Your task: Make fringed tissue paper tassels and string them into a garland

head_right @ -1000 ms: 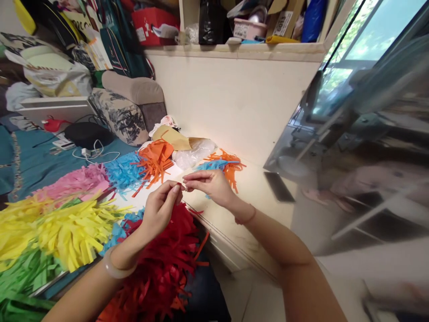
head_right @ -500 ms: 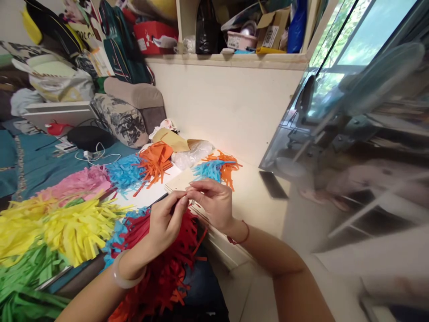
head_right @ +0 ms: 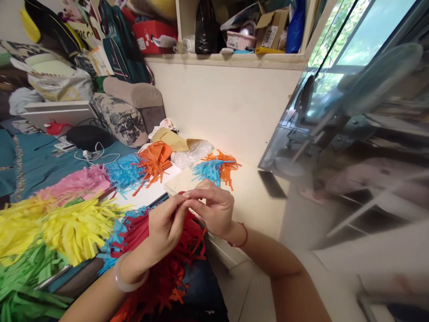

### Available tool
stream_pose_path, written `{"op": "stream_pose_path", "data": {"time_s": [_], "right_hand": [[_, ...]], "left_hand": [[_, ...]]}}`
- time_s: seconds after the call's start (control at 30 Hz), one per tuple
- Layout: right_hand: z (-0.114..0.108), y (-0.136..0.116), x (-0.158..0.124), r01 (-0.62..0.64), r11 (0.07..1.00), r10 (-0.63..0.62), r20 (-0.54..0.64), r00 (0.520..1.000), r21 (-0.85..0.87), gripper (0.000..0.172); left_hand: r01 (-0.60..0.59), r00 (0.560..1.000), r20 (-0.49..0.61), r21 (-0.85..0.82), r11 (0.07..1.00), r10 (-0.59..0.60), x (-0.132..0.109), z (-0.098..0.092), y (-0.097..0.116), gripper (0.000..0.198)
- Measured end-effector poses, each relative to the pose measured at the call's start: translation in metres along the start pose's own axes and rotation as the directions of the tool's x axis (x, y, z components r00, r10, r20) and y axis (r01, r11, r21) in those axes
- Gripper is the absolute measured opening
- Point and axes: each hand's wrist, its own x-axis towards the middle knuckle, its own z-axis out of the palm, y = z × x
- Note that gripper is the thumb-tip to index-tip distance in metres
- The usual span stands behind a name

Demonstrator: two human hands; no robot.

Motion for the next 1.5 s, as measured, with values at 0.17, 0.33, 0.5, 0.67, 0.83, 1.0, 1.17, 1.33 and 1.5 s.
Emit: {"op": "stream_pose_path", "data": {"time_s": [0.17, 0.33, 0.5, 0.67, 0.83, 1.0, 1.17, 1.33, 1.5], "right_hand": [[-0.007, -0.001, 0.002, 0.013, 1.0, -0.011, 0.078, 0.997, -0.02, 0.016], [-0.011, -0.001, 0.007, -0.172, 0.985, 0.174, 0.106, 0.979, -0.025, 0.02], [-0.019, 0.0, 0.01, -0.022, 0.987, 0.063, 0.256, 0.965, -0.157, 0.012], [-0.032, 0.0, 0.022, 0.163, 0.924, -0.04, 0.336, 0.941, -0.346, 0.008], [-0.047, 0.012, 0.043, 0.149, 0.877, 0.093, 0.465, 0.88, -0.457, 0.02], [-0.066, 0.054, 0.077, -0.169, 0.845, 0.409, 0.409, 0.815, -0.507, 0.031], [-0.115, 0.098, 0.12, -0.301, 0.521, 0.797, 0.329, 0.506, -0.799, 0.042], [-0.141, 0.115, 0.143, -0.205, 0.277, 0.81, 0.114, 0.575, -0.939, 0.036], [-0.074, 0.115, 0.108, -0.025, 0.299, 0.604, 0.169, 0.779, -0.954, 0.026]], "left_hand": [[-0.027, 0.999, 0.035, 0.041, 0.999, 0.026, 0.002, 0.0, -0.002, 0.016], [0.03, 0.998, 0.053, 0.01, 0.999, -0.031, 0.001, 0.003, -0.004, 0.01], [0.035, 0.999, 0.037, 0.006, 0.999, -0.035, -0.002, 0.006, -0.013, 0.027], [-0.05, 0.993, 0.12, 0.253, 0.966, 0.02, 0.009, 0.007, -0.025, 0.019], [-0.029, 0.981, 0.19, 0.346, 0.938, -0.04, 0.03, 0.007, -0.04, 0.011], [0.039, 0.95, 0.286, 0.292, 0.956, -0.126, 0.048, 0.0, -0.06, 0.022], [0.044, 0.958, 0.244, 0.402, 0.915, -0.153, 0.053, -0.032, -0.082, 0.068], [0.072, 0.925, 0.225, 0.685, 0.725, -0.305, 0.032, -0.092, -0.095, 0.042], [0.242, 0.757, 0.165, 0.828, 0.506, -0.632, -0.026, -0.151, -0.095, 0.031]]}}
